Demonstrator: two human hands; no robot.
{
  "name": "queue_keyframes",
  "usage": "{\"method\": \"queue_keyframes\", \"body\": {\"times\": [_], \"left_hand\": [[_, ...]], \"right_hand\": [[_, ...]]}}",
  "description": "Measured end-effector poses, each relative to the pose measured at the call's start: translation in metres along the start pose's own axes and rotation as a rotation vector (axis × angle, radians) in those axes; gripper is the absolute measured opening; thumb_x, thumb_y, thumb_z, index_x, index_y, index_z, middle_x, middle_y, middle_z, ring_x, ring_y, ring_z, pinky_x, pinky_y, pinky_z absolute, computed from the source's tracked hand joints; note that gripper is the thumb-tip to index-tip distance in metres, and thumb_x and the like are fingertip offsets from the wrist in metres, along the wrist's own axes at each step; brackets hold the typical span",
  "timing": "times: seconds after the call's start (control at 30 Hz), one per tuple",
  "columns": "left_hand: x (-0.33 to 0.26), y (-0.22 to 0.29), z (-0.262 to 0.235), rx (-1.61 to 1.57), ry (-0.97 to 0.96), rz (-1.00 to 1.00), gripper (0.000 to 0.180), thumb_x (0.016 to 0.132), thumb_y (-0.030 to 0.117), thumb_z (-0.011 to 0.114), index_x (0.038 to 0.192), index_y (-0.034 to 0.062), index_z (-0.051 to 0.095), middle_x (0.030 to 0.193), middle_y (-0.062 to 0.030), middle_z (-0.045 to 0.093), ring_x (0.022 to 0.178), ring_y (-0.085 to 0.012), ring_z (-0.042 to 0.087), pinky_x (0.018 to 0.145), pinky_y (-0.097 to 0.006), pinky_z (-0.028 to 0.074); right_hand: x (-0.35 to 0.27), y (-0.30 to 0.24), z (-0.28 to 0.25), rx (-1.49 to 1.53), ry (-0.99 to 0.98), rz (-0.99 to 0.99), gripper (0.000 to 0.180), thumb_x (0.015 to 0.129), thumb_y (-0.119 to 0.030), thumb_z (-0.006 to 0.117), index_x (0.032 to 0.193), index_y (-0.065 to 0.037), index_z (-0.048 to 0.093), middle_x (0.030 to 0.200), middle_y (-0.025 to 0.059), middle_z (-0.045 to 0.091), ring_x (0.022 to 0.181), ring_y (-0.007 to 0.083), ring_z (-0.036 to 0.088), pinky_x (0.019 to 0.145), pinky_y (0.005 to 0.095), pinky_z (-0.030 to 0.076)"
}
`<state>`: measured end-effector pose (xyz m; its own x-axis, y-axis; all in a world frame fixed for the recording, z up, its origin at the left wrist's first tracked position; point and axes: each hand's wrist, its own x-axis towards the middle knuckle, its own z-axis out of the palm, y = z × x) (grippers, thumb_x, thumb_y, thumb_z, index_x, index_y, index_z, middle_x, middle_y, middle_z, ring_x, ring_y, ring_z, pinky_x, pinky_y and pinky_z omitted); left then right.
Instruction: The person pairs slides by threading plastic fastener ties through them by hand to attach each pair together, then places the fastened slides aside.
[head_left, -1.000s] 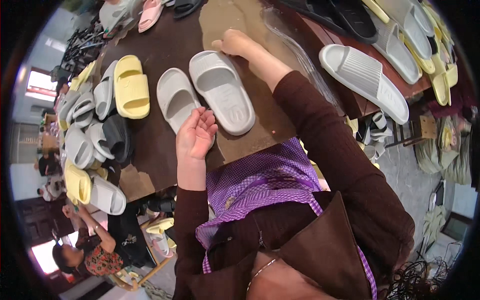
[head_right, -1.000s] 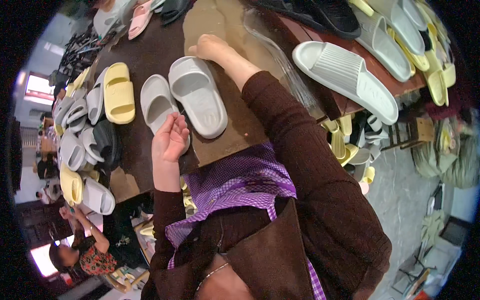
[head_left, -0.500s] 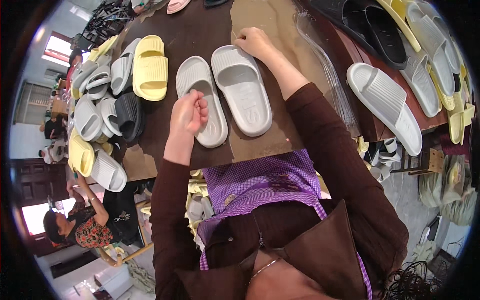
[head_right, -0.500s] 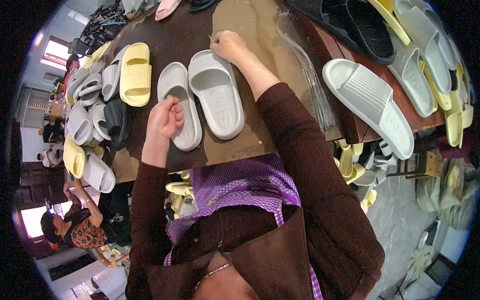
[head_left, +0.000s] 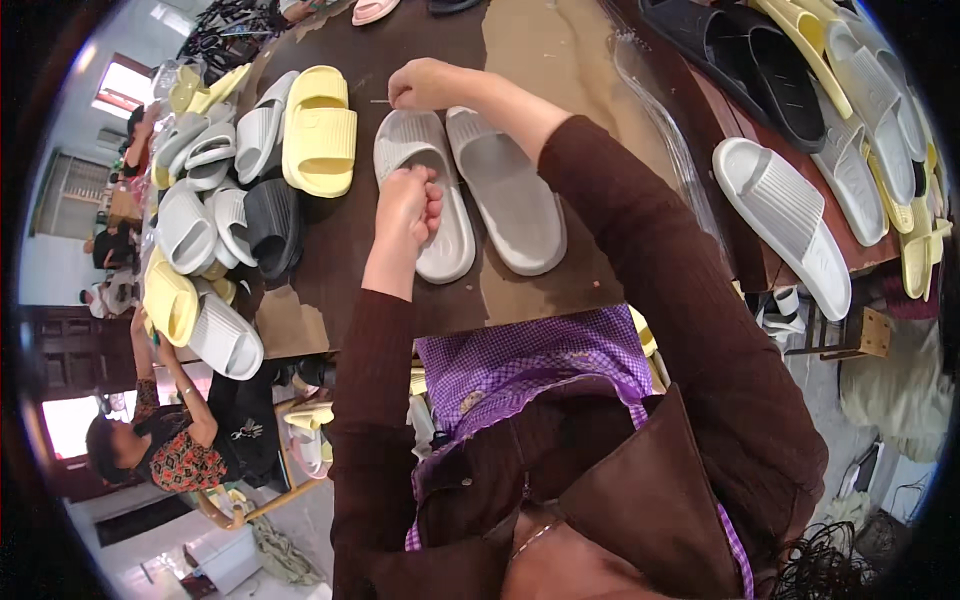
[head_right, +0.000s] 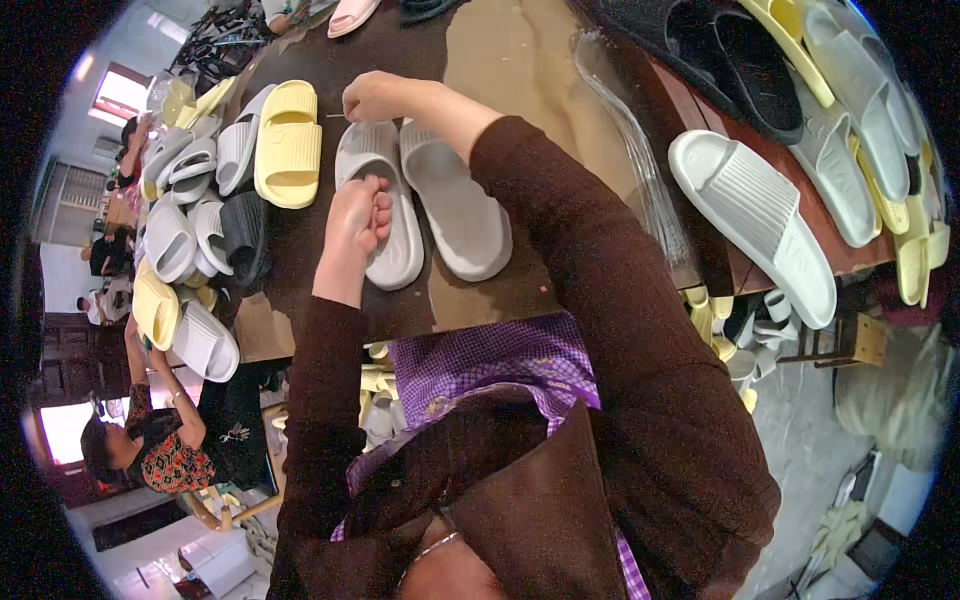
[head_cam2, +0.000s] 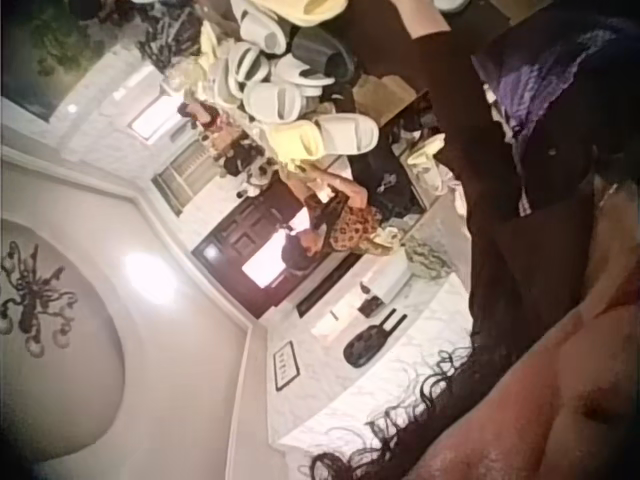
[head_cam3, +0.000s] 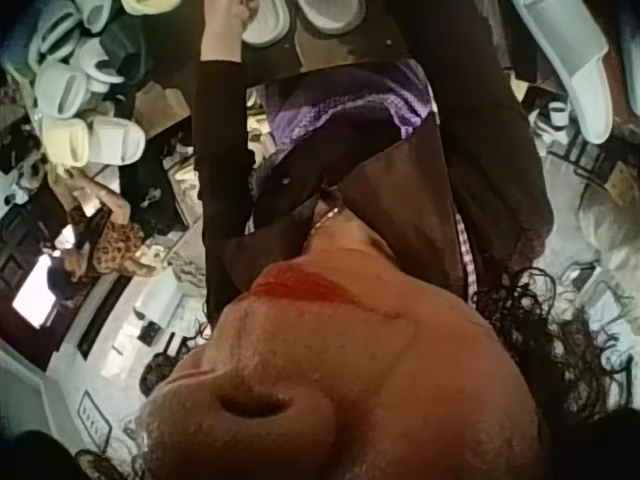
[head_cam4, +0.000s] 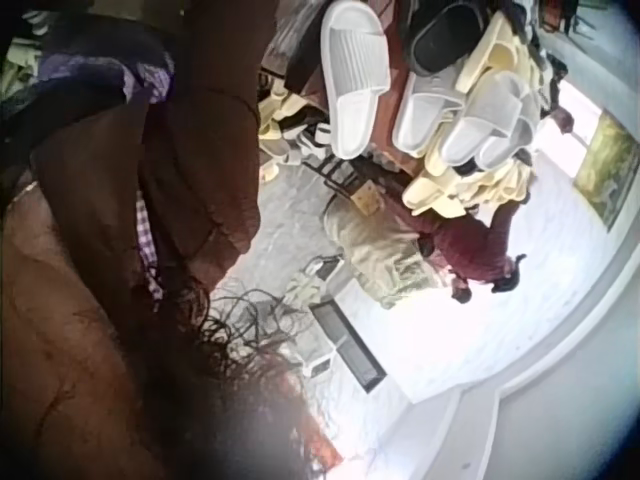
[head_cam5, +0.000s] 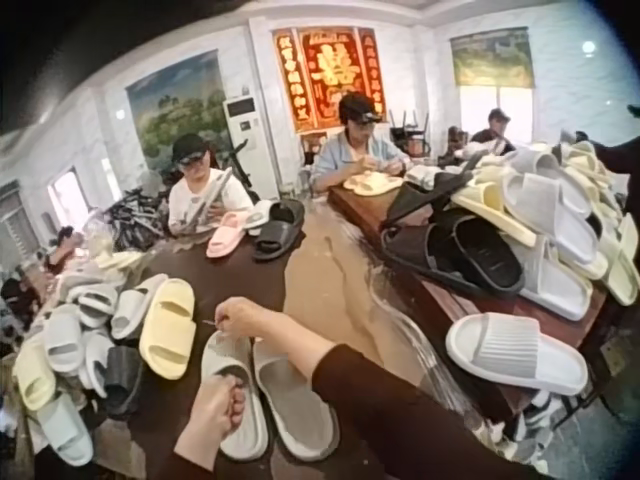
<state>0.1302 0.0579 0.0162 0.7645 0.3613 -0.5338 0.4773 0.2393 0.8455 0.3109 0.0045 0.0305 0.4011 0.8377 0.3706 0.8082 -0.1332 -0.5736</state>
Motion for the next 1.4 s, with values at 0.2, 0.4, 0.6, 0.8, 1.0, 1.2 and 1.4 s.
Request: {"method": "queue_keyframes", "body": {"times": [0.2,0.4,0.6,0.8,1.0,1.2,1.4], "left_hand": [[0.000,0.001,0.002,0.008,0.058,0.001,0.016,0.091,0.021,0.040,0.088,0.0062,0.045,0.058,-0.0009,0.043,0.041,-0.0097,0.036,0.034,-0.024,0.026],[0.002,0.000,-0.003,-0.006,0.039,-0.001,0.017,0.091,0.020,0.039,0.089,0.0049,0.047,0.059,-0.0021,0.046,0.041,-0.0098,0.038,0.034,-0.024,0.028],[-0.009,-0.001,-0.001,0.040,-0.029,0.067,0.019,0.089,0.018,0.046,0.080,0.0027,0.051,0.061,-0.0032,0.049,0.045,-0.0098,0.044,0.035,-0.023,0.032],[-0.044,0.003,-0.003,0.116,-0.015,0.463,0.016,0.086,0.015,0.053,0.085,-0.0012,0.054,0.069,-0.0036,0.055,0.050,-0.0083,0.048,0.042,-0.021,0.038],[-0.016,0.044,0.019,0.135,-0.064,0.752,0.020,0.086,0.011,0.054,0.101,-0.0031,0.055,0.076,-0.0032,0.059,0.057,-0.0049,0.049,0.048,-0.016,0.038],[0.015,0.041,0.009,0.237,-0.187,0.602,0.023,0.086,0.010,0.054,0.106,-0.0023,0.053,0.092,-0.0047,0.062,0.061,-0.0050,0.049,0.052,-0.016,0.038],[0.025,0.045,0.016,0.067,-0.377,0.624,0.019,0.085,0.006,0.058,0.102,-0.0018,0.055,0.083,-0.0029,0.060,0.060,-0.0049,0.048,0.051,-0.016,0.036]], "right_hand": [[0.025,-0.009,0.017,-0.044,-0.402,0.293,0.020,0.072,-0.016,0.059,0.087,-0.007,0.067,0.073,0.0071,0.064,0.067,0.0170,0.060,0.058,0.0326,0.048],[0.022,0.004,0.022,0.082,-0.263,0.264,0.019,0.072,-0.015,0.060,0.087,-0.006,0.066,0.071,0.0057,0.063,0.060,0.0158,0.059,0.053,0.0310,0.048],[-0.004,0.013,-0.004,0.115,0.158,0.296,0.013,0.076,-0.009,0.058,0.086,-0.004,0.065,0.074,0.0057,0.064,0.058,0.0120,0.059,0.052,0.0269,0.048],[-0.044,-0.019,-0.019,0.476,0.440,0.274,0.010,0.075,-0.006,0.059,0.082,-0.002,0.066,0.070,0.0076,0.065,0.058,0.0137,0.062,0.055,0.0286,0.050],[-0.059,-0.039,-0.008,0.835,0.492,0.108,0.011,0.077,-0.005,0.060,0.084,0.003,0.063,0.070,0.0077,0.064,0.060,0.0116,0.061,0.056,0.0253,0.050],[-0.072,-0.035,-0.011,0.780,0.445,0.155,0.010,0.079,-0.004,0.059,0.085,0.002,0.063,0.073,0.0066,0.064,0.063,0.0109,0.061,0.059,0.0248,0.051],[-0.076,-0.030,-0.023,0.739,0.406,0.197,0.011,0.079,-0.005,0.058,0.085,0.002,0.064,0.072,0.0074,0.064,0.061,0.0117,0.062,0.058,0.0248,0.051]]}}
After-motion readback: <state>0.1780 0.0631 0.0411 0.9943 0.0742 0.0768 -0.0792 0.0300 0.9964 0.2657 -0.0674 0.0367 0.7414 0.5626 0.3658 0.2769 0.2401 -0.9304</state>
